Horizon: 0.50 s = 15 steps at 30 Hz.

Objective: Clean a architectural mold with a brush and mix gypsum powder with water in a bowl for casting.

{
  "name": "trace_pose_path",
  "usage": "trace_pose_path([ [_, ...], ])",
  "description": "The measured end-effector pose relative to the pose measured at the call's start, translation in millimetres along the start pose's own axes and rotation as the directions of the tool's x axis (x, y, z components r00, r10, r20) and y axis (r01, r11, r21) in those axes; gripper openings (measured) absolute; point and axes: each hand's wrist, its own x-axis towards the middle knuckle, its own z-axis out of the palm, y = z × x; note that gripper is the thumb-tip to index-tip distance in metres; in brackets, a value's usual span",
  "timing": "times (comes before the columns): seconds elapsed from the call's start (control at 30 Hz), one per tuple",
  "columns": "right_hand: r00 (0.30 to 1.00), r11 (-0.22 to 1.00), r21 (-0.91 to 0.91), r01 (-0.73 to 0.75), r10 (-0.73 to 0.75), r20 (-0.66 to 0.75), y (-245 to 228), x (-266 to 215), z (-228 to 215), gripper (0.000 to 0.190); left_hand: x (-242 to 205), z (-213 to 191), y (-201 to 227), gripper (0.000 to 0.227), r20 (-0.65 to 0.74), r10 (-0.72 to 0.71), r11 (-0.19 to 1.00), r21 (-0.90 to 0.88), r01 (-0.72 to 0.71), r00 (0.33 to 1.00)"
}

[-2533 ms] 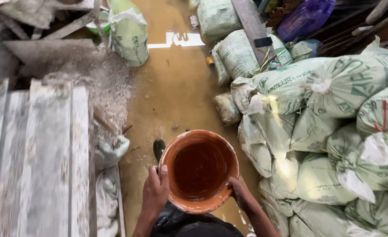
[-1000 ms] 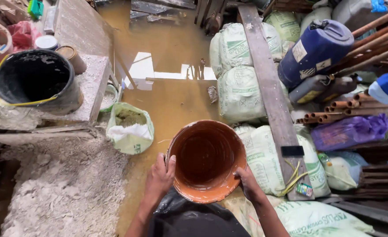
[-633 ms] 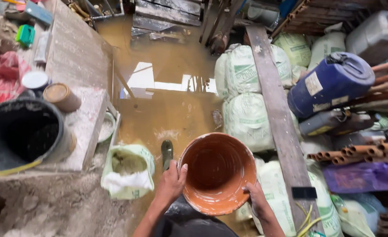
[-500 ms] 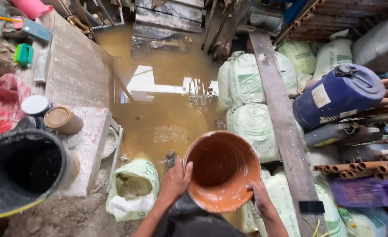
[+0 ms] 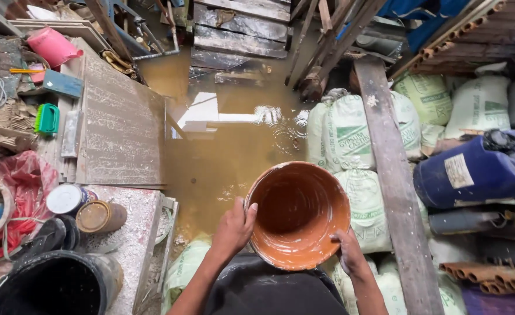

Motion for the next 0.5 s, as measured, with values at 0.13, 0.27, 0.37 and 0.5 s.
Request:
trace_pose_path([
  [0.13,0.998,0.997,-0.059,-0.042,0.045,0.052,-63.3,41.1,50.6,0.044,51.2,-11.6,4.9,0.039,-0.019,-0.058,0.998,-0.006,0.058,0.998],
  [0.27,0.988,0.992,-0.090,-0.094,0.104,0.110,-105.5,106.6,83.0,0.049,117.3,-15.4,10.0,0.039,-0.037,-0.135,0.991,0.003,0.135,0.990],
  [0.37,0.980,0.990,-0.104,-0.099,0.114,0.161,-133.2,176.9,98.5,0.051,182.4,-15.2,22.1,0.040,-0.060,-0.167,0.986,0.014,0.168,0.984],
  [0.5,0.971,0.979,-0.123,-0.165,0.183,0.154,-185.0,262.4,118.6,0.051,278.7,-2.8,40.0,0.040,-0.073,-0.200,0.979,0.026,0.202,0.977],
])
